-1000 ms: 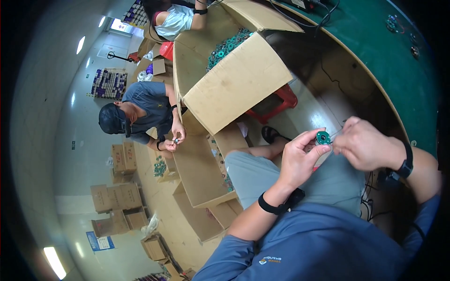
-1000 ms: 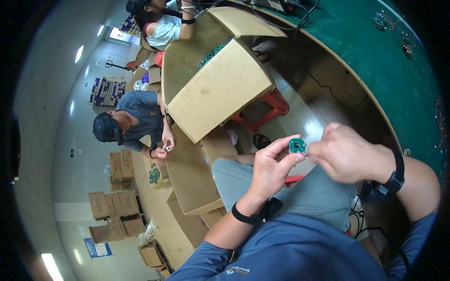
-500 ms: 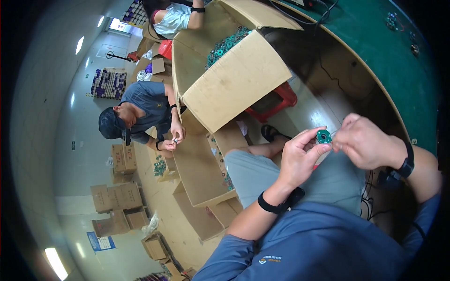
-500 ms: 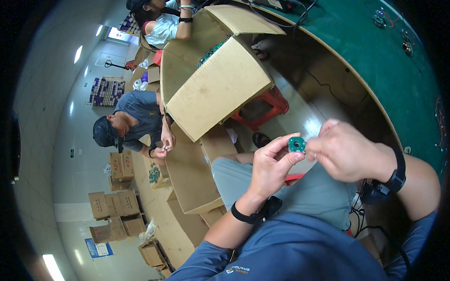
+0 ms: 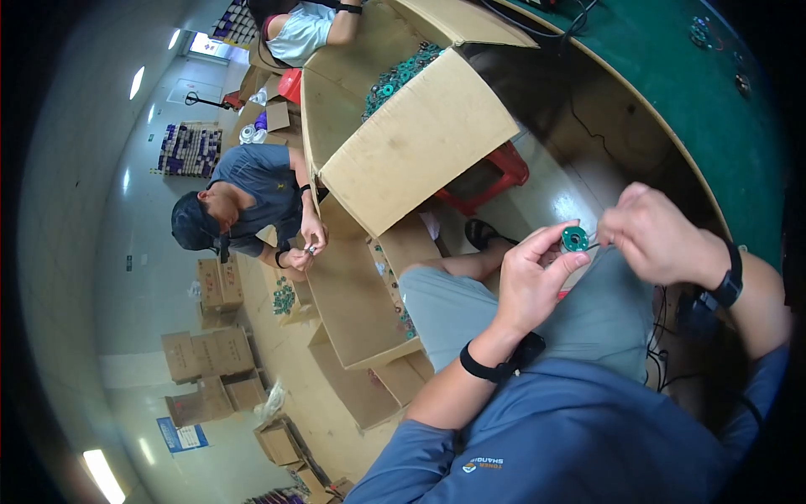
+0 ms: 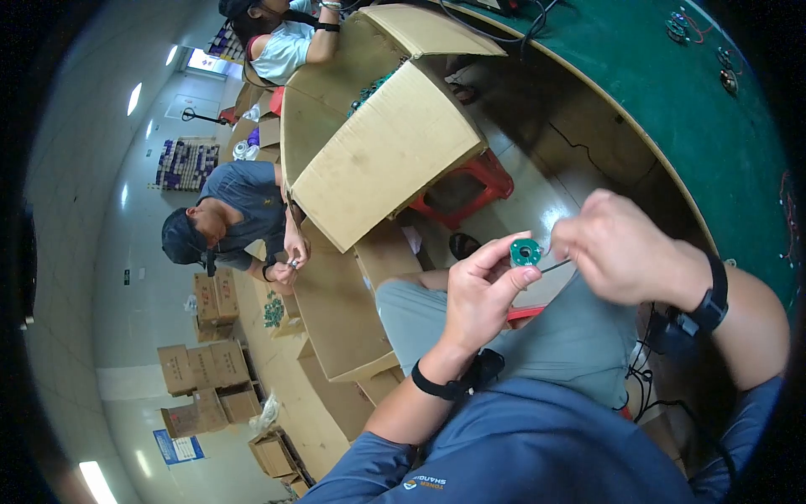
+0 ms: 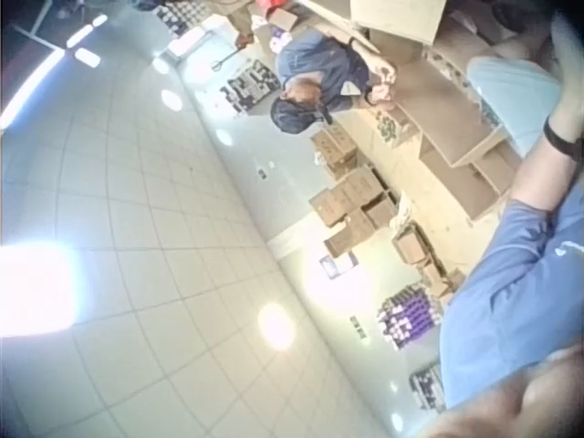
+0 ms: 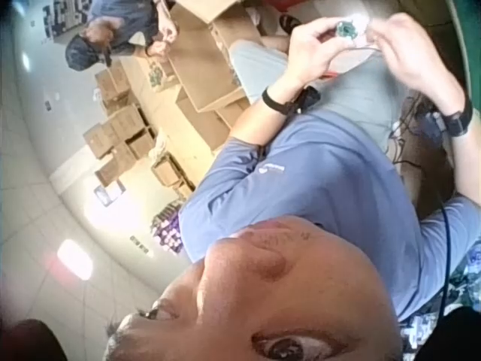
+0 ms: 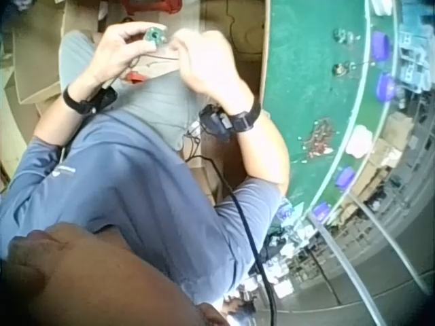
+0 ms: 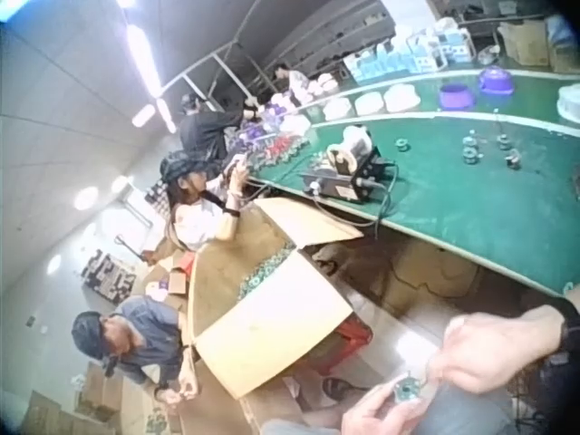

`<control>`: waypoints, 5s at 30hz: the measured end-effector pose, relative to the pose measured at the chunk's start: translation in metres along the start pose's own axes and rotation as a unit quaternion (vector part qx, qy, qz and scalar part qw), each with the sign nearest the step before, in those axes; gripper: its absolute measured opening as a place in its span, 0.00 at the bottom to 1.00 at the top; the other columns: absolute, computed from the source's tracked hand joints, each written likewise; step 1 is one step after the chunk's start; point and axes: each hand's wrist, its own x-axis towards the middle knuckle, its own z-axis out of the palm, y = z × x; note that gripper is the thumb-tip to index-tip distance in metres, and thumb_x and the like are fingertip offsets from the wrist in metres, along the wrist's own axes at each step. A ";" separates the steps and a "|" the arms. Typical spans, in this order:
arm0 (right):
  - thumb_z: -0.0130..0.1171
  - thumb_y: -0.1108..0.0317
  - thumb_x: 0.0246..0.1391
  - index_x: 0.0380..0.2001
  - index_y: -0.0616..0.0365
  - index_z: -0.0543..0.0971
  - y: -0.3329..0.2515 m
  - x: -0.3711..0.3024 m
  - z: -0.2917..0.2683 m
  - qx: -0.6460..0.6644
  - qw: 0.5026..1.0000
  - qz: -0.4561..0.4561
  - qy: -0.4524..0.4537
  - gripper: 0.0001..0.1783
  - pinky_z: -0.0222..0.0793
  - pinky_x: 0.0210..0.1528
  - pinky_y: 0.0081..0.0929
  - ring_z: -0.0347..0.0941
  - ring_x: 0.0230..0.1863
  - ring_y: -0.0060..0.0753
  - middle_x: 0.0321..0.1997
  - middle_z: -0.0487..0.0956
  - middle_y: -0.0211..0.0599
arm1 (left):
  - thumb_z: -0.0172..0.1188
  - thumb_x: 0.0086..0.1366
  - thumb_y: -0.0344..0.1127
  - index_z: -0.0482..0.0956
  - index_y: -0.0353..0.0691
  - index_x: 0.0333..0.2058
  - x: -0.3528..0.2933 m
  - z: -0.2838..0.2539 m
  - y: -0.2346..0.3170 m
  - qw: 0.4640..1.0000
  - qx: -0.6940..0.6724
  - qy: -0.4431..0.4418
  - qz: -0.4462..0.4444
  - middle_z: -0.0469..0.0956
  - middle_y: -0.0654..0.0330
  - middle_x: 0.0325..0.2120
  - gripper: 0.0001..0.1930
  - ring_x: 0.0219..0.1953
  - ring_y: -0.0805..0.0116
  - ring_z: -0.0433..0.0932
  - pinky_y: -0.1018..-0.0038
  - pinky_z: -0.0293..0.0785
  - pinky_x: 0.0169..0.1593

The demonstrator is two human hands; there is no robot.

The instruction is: Assembling wiring to small green plastic components at a factory workstation.

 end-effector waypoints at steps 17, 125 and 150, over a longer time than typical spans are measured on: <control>0.54 0.71 0.51 0.25 0.56 0.79 -0.003 -0.013 0.004 0.024 0.998 -0.046 -0.030 0.05 0.69 0.34 0.46 0.75 0.25 0.53 0.19 0.77 0.45 | 0.66 0.57 0.23 0.79 0.32 0.50 0.000 0.005 -0.006 0.999 0.036 -0.001 0.031 0.80 0.63 0.37 0.19 0.37 0.77 0.78 0.80 0.74 0.43; 0.50 0.71 0.50 0.24 0.61 0.78 0.000 -0.007 -0.006 0.094 0.991 0.007 -0.096 0.08 0.71 0.34 0.43 0.76 0.30 0.52 0.22 0.78 0.48 | 0.65 0.61 0.25 0.74 0.29 0.55 0.003 0.007 -0.022 0.995 -0.013 0.026 0.096 0.81 0.56 0.42 0.23 0.44 0.69 0.81 0.74 0.76 0.50; 0.50 0.72 0.53 0.26 0.61 0.76 0.005 -0.008 -0.003 0.130 0.990 0.011 -0.049 0.07 0.71 0.35 0.44 0.76 0.31 0.54 0.25 0.78 0.48 | 0.67 0.59 0.23 0.76 0.29 0.53 0.006 0.007 -0.010 0.994 0.038 0.028 0.101 0.78 0.61 0.40 0.22 0.39 0.74 0.80 0.80 0.76 0.44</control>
